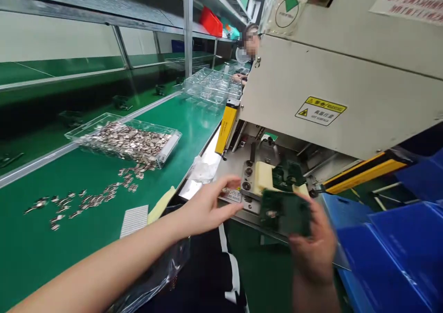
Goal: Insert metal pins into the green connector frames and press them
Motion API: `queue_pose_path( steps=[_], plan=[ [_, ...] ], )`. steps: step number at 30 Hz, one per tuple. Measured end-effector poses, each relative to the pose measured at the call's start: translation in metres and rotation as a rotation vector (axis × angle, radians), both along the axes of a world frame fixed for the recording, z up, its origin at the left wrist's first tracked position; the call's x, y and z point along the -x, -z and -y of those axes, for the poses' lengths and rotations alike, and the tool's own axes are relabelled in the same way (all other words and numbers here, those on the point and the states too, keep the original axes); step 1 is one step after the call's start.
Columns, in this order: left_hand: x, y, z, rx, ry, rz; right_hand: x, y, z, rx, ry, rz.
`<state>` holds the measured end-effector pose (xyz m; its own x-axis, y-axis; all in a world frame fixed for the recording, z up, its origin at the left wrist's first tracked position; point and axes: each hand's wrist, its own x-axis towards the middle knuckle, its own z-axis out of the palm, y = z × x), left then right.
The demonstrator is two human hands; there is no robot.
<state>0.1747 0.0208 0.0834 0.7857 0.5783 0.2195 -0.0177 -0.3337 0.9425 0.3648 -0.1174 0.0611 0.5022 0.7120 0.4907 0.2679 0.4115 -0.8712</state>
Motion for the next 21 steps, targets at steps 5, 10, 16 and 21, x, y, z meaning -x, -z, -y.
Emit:
queue_pose_path(
  steps=[5, 10, 16, 21],
  plan=[
    [-0.11, -0.021, -0.018, -0.277, 0.0, 0.023, -0.061, -0.01, 0.016, -0.174, 0.524, -0.16],
    [-0.141, -0.037, -0.025, -0.201, 0.041, -0.002, -0.083, -0.016, 0.005, -0.161, 0.511, -0.087],
    [-0.035, -0.024, -0.031, 0.03, -0.021, 0.094, -0.094, -0.019, -0.025, 0.108, 0.296, 0.209],
    [0.055, 0.018, -0.031, 0.08, -0.049, -0.176, -0.104, -0.023, -0.043, 0.395, 0.034, 0.352]
  ],
)
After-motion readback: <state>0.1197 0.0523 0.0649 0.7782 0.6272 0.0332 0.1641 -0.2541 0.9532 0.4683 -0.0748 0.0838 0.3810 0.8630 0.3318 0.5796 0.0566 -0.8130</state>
